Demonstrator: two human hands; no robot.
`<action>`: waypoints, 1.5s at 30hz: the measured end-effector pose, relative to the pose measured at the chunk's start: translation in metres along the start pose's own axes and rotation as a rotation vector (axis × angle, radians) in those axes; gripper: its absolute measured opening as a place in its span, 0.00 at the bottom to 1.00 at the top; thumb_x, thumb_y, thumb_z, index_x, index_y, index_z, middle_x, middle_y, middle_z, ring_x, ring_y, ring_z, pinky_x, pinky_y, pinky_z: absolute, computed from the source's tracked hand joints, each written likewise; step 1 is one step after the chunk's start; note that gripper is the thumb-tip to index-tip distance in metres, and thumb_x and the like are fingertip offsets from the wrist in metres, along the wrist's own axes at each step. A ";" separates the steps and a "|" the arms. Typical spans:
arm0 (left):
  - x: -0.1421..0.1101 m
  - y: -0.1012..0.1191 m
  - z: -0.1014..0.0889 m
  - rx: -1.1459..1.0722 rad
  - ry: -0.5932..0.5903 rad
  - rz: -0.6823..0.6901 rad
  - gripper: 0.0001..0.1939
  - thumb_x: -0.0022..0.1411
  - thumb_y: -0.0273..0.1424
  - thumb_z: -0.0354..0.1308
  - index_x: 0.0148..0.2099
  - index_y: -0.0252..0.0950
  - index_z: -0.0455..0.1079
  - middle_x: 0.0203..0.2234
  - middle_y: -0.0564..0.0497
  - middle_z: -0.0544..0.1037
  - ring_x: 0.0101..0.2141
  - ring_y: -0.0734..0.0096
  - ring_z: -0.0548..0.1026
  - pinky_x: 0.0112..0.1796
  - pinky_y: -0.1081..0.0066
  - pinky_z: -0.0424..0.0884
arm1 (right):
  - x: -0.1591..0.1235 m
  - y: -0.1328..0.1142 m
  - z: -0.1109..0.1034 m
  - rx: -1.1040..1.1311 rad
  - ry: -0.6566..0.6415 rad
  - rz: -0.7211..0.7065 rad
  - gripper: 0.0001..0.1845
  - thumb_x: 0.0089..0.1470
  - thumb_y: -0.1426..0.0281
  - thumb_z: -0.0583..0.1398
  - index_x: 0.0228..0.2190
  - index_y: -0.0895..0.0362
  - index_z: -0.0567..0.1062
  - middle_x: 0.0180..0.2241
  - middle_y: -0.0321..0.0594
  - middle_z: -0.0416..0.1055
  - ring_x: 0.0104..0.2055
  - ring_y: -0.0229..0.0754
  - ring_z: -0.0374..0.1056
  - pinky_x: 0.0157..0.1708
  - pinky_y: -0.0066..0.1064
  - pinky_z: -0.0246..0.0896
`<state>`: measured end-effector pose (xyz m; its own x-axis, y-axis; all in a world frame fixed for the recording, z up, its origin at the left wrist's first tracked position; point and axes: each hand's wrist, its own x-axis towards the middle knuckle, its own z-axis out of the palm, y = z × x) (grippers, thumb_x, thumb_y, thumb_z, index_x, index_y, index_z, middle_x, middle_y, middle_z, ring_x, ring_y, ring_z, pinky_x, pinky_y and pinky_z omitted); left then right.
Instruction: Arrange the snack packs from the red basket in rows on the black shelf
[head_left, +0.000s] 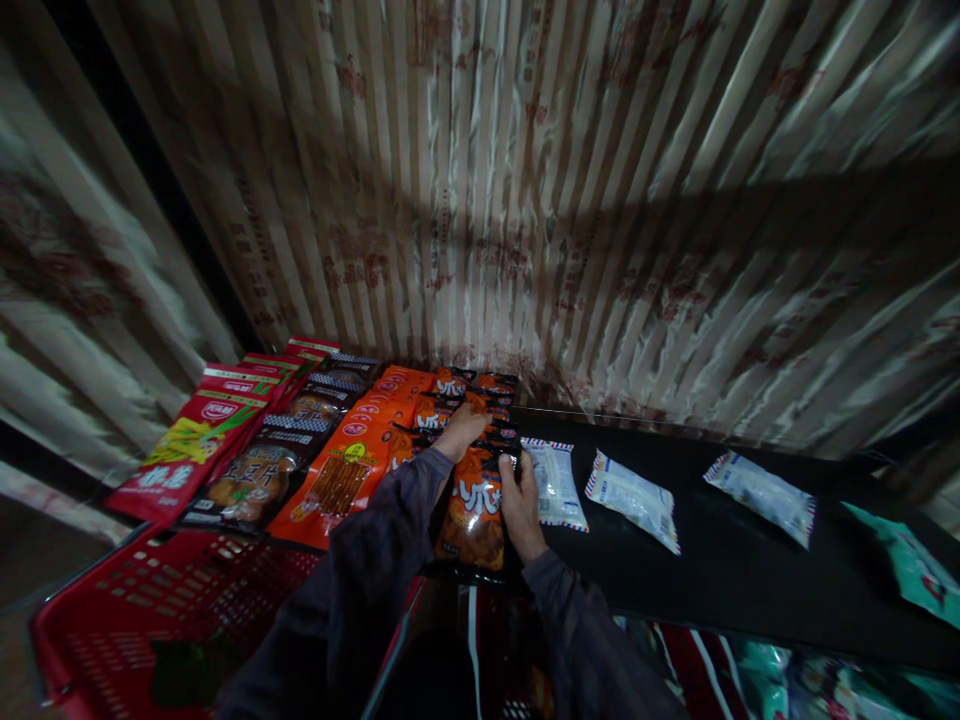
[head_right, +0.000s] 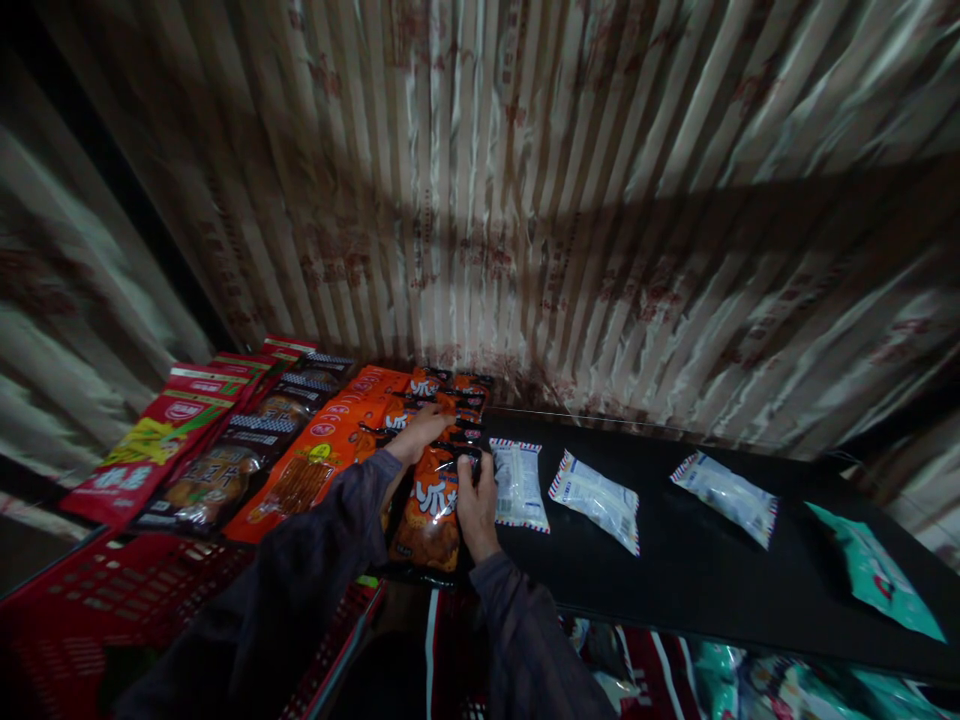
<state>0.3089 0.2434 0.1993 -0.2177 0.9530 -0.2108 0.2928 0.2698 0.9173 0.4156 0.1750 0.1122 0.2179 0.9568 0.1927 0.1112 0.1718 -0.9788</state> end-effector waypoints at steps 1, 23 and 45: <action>0.001 0.000 0.000 0.012 0.001 0.004 0.19 0.58 0.27 0.58 0.51 0.28 0.71 0.48 0.38 0.79 0.45 0.60 0.77 0.42 0.70 0.70 | 0.001 -0.001 0.000 -0.002 0.004 0.008 0.18 0.57 0.52 0.54 0.40 0.51 0.70 0.40 0.42 0.75 0.44 0.50 0.70 0.46 0.41 0.65; -0.052 -0.022 -0.001 0.605 0.145 0.543 0.25 0.65 0.30 0.50 0.62 0.25 0.64 0.64 0.33 0.63 0.65 0.53 0.59 0.64 0.57 0.56 | -0.001 0.004 0.010 -0.040 0.061 -0.022 0.22 0.56 0.51 0.53 0.43 0.55 0.70 0.44 0.46 0.74 0.46 0.48 0.69 0.49 0.40 0.62; -0.130 -0.126 0.028 0.746 0.542 0.712 0.31 0.63 0.32 0.55 0.67 0.30 0.57 0.67 0.32 0.55 0.65 0.45 0.58 0.58 0.51 0.65 | 0.039 -0.005 -0.006 -0.063 0.002 -0.079 0.28 0.61 0.50 0.48 0.49 0.53 0.74 0.55 0.44 0.71 0.59 0.46 0.64 0.61 0.41 0.53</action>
<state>0.3260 0.0895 0.1017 -0.1002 0.7868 0.6090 0.9450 -0.1163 0.3058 0.4296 0.2099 0.1249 0.2075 0.9404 0.2696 0.1885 0.2320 -0.9543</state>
